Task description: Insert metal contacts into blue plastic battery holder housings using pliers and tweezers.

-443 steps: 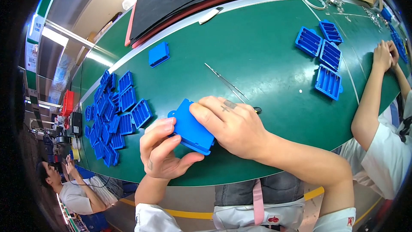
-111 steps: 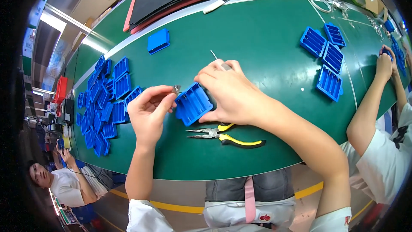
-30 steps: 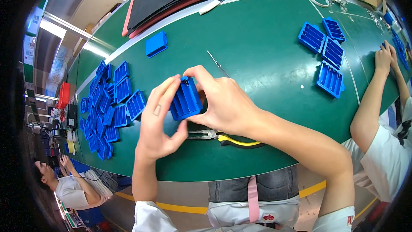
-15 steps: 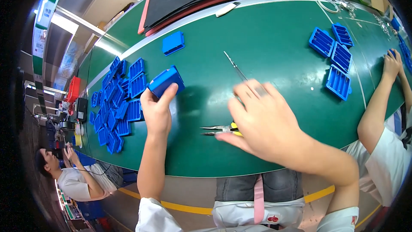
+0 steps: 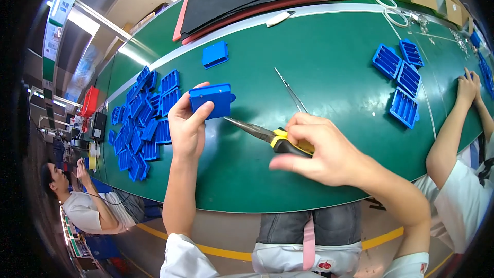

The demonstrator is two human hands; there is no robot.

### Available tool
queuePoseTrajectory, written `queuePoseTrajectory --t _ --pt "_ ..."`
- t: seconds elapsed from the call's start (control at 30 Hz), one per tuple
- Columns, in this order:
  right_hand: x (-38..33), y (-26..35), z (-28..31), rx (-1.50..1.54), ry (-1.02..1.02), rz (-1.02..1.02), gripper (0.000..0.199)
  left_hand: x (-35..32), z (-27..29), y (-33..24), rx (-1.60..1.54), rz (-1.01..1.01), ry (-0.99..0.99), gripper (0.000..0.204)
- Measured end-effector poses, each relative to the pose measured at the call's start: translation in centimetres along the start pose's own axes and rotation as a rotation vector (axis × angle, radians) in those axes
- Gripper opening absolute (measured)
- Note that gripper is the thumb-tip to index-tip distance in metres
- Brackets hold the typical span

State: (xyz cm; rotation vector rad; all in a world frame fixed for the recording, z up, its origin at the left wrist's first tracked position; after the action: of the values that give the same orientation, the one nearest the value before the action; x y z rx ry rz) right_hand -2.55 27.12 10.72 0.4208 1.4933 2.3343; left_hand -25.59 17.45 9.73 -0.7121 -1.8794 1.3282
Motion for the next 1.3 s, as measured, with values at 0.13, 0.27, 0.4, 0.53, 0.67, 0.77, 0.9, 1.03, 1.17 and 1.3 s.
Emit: queuePoseTrajectory --t 0.13,0.27,0.4,0.53,0.67,0.77,0.9,1.03,1.17,1.3 --pt "1.0 1.1 -2.1 0.259 0.001 -0.007 0.02 0.1 1.3 -0.1 0.235 -0.097 -0.032 0.035" --pt "1.6 0.0 -3.8 0.471 0.02 -0.103 0.014 -1.0 -0.6 -1.7 0.443 -0.307 0.002 0.029" --pt "1.2 -0.9 -4.5 0.492 0.055 -0.211 0.014 -1.5 -1.5 -2.0 0.431 -0.571 0.076 0.023" --pt "0.8 -0.8 -4.4 0.401 0.061 -0.127 0.014 -1.7 -1.9 -1.9 0.463 -0.647 0.141 0.026" --pt "0.6 -1.1 -4.8 0.468 0.082 -0.203 0.014 -1.9 -2.3 -1.8 0.487 -0.661 0.154 0.027" --pt "0.5 -1.2 -4.9 0.489 0.039 -0.156 0.014 -2.1 -2.5 -2.0 0.545 -0.68 0.142 0.029" --pt "0.4 -1.2 -4.7 0.475 0.034 -0.156 0.014 -2.1 -2.5 -1.9 0.516 -0.679 0.166 0.032" --pt "0.4 -1.2 -4.8 0.504 0.019 -0.152 0.014 -2.2 -2.5 -2.0 0.484 -0.685 0.164 0.034" --pt "0.4 -1.2 -4.7 0.477 0.02 -0.157 0.013 -2.1 -2.4 -2.0 0.487 -0.714 0.166 0.034" --pt "0.5 -1.0 -4.7 0.462 0.01 -0.131 0.013 -2.1 -2.1 -2.0 0.517 -0.719 0.171 0.033"
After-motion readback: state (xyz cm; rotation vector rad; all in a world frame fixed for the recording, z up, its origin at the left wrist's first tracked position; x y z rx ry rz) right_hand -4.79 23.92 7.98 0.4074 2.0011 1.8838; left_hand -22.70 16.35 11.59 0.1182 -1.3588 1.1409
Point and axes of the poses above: each hand's wrist, its own x-axis towards the middle knuckle, its own z-axis out of the back of the hand, y = z × x, the point moved 5 cm from there along x, towards the middle knuckle, and after that the axes turned 6 degrees about -z, right-handed, at the moved point
